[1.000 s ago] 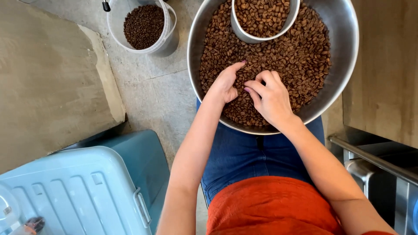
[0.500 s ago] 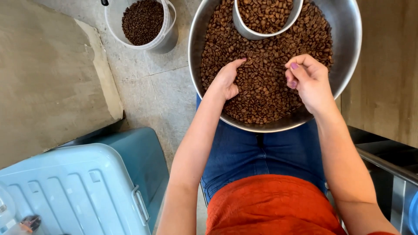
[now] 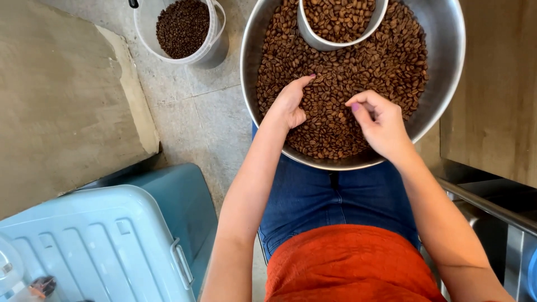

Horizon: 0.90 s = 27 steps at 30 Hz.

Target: Sorting and spreading roasted coffee beans in a metal bowl for inspection

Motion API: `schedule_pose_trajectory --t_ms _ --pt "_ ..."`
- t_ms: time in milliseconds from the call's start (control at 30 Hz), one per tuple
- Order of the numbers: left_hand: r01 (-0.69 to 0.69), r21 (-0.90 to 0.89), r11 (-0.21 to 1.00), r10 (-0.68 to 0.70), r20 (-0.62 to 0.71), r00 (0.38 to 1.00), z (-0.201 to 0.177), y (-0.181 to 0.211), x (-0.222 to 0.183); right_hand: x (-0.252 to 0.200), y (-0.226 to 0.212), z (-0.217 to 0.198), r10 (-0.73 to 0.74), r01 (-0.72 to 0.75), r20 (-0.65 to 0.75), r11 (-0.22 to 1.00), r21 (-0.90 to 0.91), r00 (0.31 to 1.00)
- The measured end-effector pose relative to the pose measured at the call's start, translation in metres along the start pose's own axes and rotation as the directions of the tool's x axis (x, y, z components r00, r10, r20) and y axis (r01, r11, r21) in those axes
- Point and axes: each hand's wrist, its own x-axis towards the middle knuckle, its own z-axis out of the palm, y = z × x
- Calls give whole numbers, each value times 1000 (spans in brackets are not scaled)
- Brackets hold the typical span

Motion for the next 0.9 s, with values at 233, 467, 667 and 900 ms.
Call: schedule_pose_trajectory --t_ms 233,467,667,900 --pt "18 -1 1000 -18 3 1000 1 0 3 -4 -18 17 -121 128 44 956 -264 992" --pt "20 -4 1000 -20 12 1000 -2 -2 8 5 -5 1 -24 66 98 893 -445 995" --pt "4 -12 1000 -5 -7 1000 -2 -4 12 8 -7 2 -89 78 0 877 -473 996" --pt "-3 -8 1000 2 -13 1000 -2 -6 16 10 3 30 -153 146 13 906 -397 988"
